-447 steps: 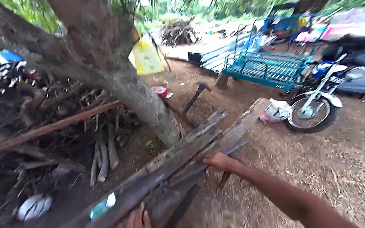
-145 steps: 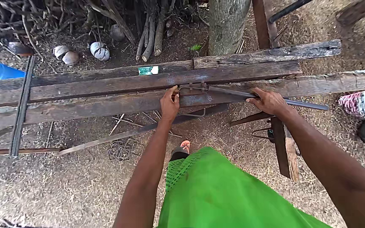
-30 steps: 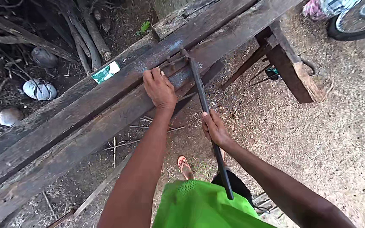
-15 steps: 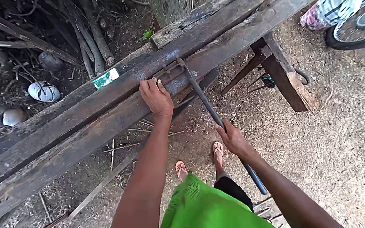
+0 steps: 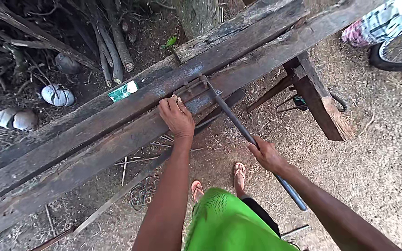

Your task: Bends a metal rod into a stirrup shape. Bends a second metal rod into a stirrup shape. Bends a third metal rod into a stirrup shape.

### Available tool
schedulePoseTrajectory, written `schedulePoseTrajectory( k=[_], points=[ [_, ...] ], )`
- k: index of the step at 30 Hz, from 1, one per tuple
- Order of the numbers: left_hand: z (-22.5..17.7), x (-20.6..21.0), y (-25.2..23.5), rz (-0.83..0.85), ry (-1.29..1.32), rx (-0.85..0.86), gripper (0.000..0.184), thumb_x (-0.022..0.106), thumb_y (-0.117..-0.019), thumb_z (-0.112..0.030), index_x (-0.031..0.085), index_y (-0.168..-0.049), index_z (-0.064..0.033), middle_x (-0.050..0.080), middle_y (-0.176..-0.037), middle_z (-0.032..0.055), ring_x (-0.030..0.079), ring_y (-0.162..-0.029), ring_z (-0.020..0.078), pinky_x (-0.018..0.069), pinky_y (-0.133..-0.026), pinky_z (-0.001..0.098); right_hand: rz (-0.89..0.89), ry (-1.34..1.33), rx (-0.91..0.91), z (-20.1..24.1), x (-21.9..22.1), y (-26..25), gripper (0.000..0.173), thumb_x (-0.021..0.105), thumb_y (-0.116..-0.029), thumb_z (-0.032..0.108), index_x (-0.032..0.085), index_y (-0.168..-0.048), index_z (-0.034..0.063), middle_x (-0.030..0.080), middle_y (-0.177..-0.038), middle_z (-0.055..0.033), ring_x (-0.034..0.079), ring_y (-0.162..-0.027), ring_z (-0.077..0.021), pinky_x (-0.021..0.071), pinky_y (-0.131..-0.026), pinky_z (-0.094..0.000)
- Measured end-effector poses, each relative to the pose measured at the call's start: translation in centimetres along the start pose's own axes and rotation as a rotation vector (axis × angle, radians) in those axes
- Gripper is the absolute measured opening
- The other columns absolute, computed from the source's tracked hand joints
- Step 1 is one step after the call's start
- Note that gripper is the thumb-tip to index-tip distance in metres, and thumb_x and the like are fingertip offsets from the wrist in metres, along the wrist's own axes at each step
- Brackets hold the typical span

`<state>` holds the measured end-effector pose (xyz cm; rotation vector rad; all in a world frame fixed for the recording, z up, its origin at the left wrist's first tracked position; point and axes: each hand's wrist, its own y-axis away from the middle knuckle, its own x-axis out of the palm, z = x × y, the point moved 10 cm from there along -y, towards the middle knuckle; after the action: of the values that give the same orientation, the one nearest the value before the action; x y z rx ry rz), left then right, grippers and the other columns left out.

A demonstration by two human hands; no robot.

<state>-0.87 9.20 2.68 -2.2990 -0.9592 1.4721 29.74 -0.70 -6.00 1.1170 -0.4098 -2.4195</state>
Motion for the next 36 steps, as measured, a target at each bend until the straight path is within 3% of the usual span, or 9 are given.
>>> schedulePoseTrajectory(
  k=[8, 16, 19, 21, 24, 26, 29, 32, 36],
  points=[
    [0.1, 0.1, -0.2, 0.013, -0.063, -0.040, 0.028, 0.049, -0.1057, -0.021, 0.068, -0.115, -0.0029, 0.062, -0.113, 0.0187, 0.060, -0.112, 0.0352, 0.0474, -0.100, 0.0444, -0.034, -0.087, 0.069, -0.4, 3.4, 4.1, 0.052, 0.040, -0.1068, 0.054, 0.055, -0.125, 0.0077, 0.058, -0.074, -0.0065, 0.061, -0.065, -0.0223, 0.0526, -0.063, -0.0433],
    [0.1, 0.1, -0.4, 0.064, -0.083, -0.053, 0.032, 0.048, -0.1050, -0.024, 0.065, -0.123, -0.0029, 0.061, -0.119, 0.0220, 0.060, -0.115, 0.0386, 0.0480, -0.101, 0.0480, -0.011, 0.004, 0.355, -13.3, 8.3, 16.8, 0.053, 0.049, -0.1029, 0.057, 0.061, -0.119, 0.0085, 0.063, -0.074, -0.0126, 0.065, -0.068, -0.0320, 0.0539, -0.066, -0.0545],
    [0.5, 0.6, -1.5, 0.282, -0.006, -0.143, 0.034, 0.052, -0.1043, -0.020, 0.061, -0.129, 0.0005, 0.060, -0.127, 0.0271, 0.058, -0.122, 0.0439, 0.0454, -0.104, 0.0563, -0.012, 0.024, 0.434, -16.5, 8.3, 21.0, 0.051, 0.053, -0.1025, 0.056, 0.063, -0.118, 0.0078, 0.065, -0.074, -0.0147, 0.067, -0.069, -0.0344, 0.0543, -0.067, -0.0561],
    [1.0, 0.7, -2.4, 0.473, 0.084, -0.297, 0.031, 0.060, -0.1000, -0.015, 0.060, -0.127, 0.0006, 0.064, -0.123, 0.0254, 0.062, -0.116, 0.0404, 0.0492, -0.099, 0.0591, -0.016, 0.012, 0.470, -18.4, 8.1, 23.0, 0.051, 0.054, -0.1020, 0.055, 0.064, -0.118, 0.0073, 0.066, -0.075, -0.0161, 0.068, -0.071, -0.0359, 0.0540, -0.067, -0.0574],
    [0.5, -0.2, -3.4, 0.568, 0.250, -0.431, 0.031, 0.066, -0.0939, -0.006, 0.059, -0.123, 0.0020, 0.065, -0.111, 0.0235, 0.064, -0.100, 0.0352, 0.0523, -0.087, 0.0558, -0.041, -0.029, 0.477, -20.3, 7.6, 24.5, 0.052, 0.055, -0.1015, 0.055, 0.064, -0.118, 0.0076, 0.066, -0.075, -0.0170, 0.068, -0.071, -0.0372, 0.0532, -0.066, -0.0589],
    [-2.0, -1.6, -4.4, 0.622, 0.293, -0.375, 0.031, 0.066, -0.0953, -0.008, 0.061, -0.125, 0.0005, 0.066, -0.112, 0.0211, 0.065, -0.097, 0.0309, 0.0532, -0.085, 0.0516, -0.056, -0.061, 0.464, -21.0, 6.6, 24.6, 0.052, 0.055, -0.1016, 0.055, 0.064, -0.120, 0.0078, 0.066, -0.076, -0.0177, 0.068, -0.071, -0.0377, 0.0530, -0.066, -0.0599],
    [-7.0, -4.0, -5.6, 0.692, 0.184, -0.221, 0.029, 0.065, -0.1004, -0.021, 0.066, -0.123, -0.0023, 0.070, -0.112, 0.0193, 0.067, -0.101, 0.0323, 0.0522, -0.091, 0.0555, -0.106, -0.097, 0.400, -21.1, 4.2, 23.7, 0.049, 0.056, -0.1019, 0.052, 0.063, -0.119, 0.0063, 0.065, -0.074, -0.0169, 0.066, -0.068, -0.0367, 0.0526, -0.065, -0.0589],
    [-9.2, -7.7, -5.5, 0.574, 0.163, -0.238, 0.029, 0.063, -0.1016, -0.021, 0.068, -0.123, -0.0022, 0.071, -0.112, 0.0199, 0.068, -0.103, 0.0345, 0.0511, -0.094, 0.0586, -0.164, -0.122, 0.299, -19.6, 0.5, 22.0, 0.047, 0.057, -0.1024, 0.049, 0.063, -0.117, 0.0042, 0.063, -0.072, -0.0154, 0.064, -0.065, -0.0335, 0.0519, -0.063, -0.0566],
    [-8.8, -11.4, -1.1, 0.369, 0.559, -0.504, 0.032, 0.063, -0.1018, -0.014, 0.058, -0.130, 0.0012, 0.066, -0.108, 0.0169, 0.065, -0.081, 0.0200, 0.0577, -0.076, 0.0392, -0.248, -0.213, 0.126, -16.3, -4.3, 18.7, 0.046, 0.057, -0.1015, 0.048, 0.064, -0.112, 0.0030, 0.058, -0.069, -0.0105, 0.058, -0.060, -0.0267, 0.0498, -0.059, -0.0514]
  ],
)
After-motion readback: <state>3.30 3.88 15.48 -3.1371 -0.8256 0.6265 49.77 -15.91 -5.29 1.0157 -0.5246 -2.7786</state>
